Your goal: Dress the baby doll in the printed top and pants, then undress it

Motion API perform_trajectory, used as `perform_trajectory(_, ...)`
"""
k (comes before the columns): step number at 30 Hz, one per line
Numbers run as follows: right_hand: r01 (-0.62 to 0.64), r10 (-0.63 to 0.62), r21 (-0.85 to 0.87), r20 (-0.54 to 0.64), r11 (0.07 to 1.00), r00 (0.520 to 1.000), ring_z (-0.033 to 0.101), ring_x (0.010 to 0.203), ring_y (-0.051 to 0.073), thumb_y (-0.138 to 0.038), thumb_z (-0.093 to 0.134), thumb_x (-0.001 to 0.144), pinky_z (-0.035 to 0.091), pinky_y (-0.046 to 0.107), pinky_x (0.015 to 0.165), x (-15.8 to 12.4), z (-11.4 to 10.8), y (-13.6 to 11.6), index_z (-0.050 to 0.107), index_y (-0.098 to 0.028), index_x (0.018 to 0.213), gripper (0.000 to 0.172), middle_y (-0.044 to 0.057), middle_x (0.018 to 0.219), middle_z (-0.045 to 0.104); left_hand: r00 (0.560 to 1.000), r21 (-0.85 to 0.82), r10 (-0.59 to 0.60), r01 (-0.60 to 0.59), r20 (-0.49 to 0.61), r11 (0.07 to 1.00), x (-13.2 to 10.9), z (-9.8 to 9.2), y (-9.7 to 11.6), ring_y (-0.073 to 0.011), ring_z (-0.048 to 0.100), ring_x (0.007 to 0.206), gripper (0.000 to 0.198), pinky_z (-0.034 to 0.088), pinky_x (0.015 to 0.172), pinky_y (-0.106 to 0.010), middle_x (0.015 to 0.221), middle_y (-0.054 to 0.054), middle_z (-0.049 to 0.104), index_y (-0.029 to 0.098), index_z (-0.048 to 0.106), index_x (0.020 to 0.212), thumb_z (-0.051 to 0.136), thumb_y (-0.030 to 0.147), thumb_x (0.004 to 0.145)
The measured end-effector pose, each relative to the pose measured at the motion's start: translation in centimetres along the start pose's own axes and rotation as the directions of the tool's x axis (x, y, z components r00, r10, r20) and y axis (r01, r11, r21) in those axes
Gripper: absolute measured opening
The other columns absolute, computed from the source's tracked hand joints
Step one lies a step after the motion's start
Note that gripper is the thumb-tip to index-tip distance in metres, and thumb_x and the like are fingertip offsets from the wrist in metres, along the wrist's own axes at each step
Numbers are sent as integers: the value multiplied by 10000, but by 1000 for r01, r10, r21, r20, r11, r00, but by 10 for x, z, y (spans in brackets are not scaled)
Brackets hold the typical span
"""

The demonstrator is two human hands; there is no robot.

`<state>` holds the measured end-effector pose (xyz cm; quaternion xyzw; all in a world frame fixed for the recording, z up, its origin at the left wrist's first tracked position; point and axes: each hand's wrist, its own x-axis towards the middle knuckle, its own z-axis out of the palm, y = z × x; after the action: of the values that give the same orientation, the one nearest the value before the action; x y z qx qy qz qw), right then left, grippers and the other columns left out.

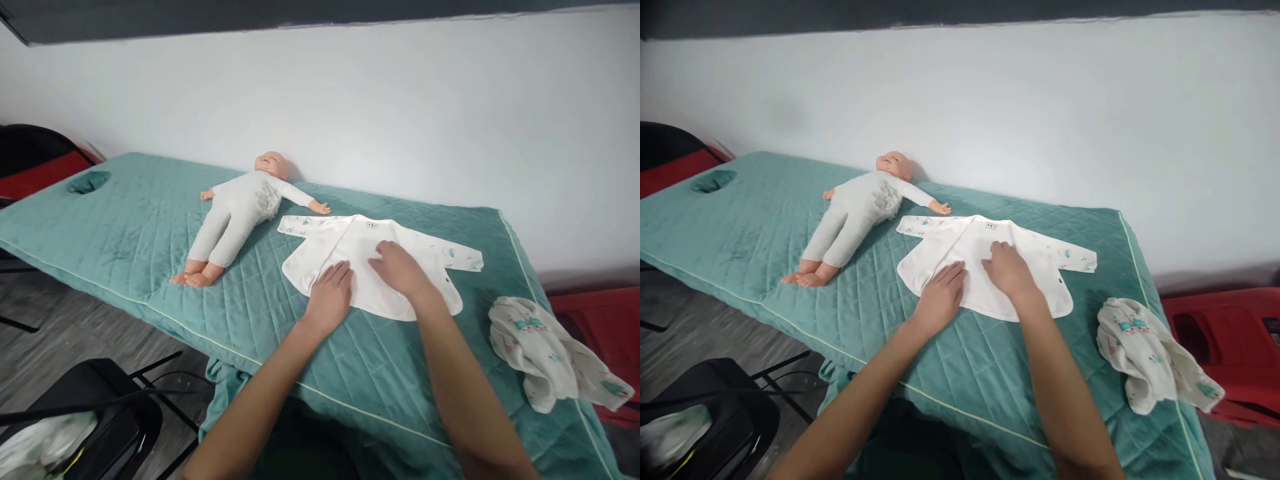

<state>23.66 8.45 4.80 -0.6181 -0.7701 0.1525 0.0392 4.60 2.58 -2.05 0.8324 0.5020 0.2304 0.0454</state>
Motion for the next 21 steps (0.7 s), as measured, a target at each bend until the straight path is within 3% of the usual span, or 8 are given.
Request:
perform_trajectory(2, 87, -86, 9, -91, 996, 992, 463, 1361, 318, -331, 401, 988, 378, 394, 1093, 7, 21, -12, 497, -88, 1358, 453, 207, 1467, 514, 999, 7, -28, 28, 26, 1000, 18, 10, 2, -284, 454, 1437, 424, 386, 1195, -477, 1522, -176, 494, 98, 540, 1375, 406, 154, 976)
perform_trajectory(4, 95, -94, 3, -147, 995, 985, 313, 1484, 302, -288, 314, 1014, 265, 428, 1186, 13, 40, -17, 428, -94, 1449, 490, 178, 1599, 374, 997, -1, -64, 64, 50, 998, 43, 20, -3, -288, 416, 1461, 462, 363, 1207, -475, 1544, -194, 458, 71, 502, 1411, 377, 141, 972)
perform_trajectory(8, -24, 24, -1, -199, 1000, 980, 217, 1535, 288, -376, 295, 1029, 156, 475, 1231, 22, 58, -10, 351, -84, 1527, 580, 153, 1652, 279, 976, 55, -203, 199, 79, 979, 92, 28, -19, -312, 330, 1505, 526, 276, 1252, -447, 1560, -271, 394, -48, 424, 1447, 371, 188, 979)
perform_trajectory(10, -97, 94, -2, -237, 995, 967, 204, 1538, 300, -429, 317, 1023, 148, 469, 1233, 26, 59, -5, 347, -42, 1528, 636, 174, 1649, 274, 948, 72, -313, 309, 49, 948, 107, 26, -24, -332, 342, 1496, 581, 285, 1244, -460, 1564, -268, 386, -29, 353, 1500, 364, 262, 998)
perform_trajectory(12, -159, 156, 13, -280, 987, 947, 211, 1531, 322, -460, 340, 1013, 169, 470, 1225, 29, 59, -2, 355, -16, 1520, 674, 201, 1641, 277, 924, 58, -383, 382, 8, 922, 114, 24, -25, -344, 385, 1466, 628, 336, 1212, -470, 1575, -243, 372, 28, 280, 1550, 383, 303, 995)
perform_trajectory(15, -230, 233, 51, -356, 972, 905, 264, 1494, 375, -464, 386, 988, 213, 517, 1194, 32, 60, -1, 371, 1, 1495, 688, 265, 1618, 280, 934, 32, -354, 356, -48, 934, 115, 22, -26, -311, 451, 1410, 657, 401, 1163, -430, 1567, -212, 369, 79, 227, 1569, 422, 261, 969)
perform_trajectory(21, -217, 221, 70, -524, 974, 822, 190, 1488, 404, -335, 507, 904, 239, 562, 1166, 32, 59, 2, 362, -37, 1479, 664, 274, 1640, 148, 927, 111, -361, 371, -99, 922, 111, 23, -25, -294, 475, 1363, 514, 450, 1103, -408, 1535, -164, 411, 135, 394, 1447, 437, 286, 957)
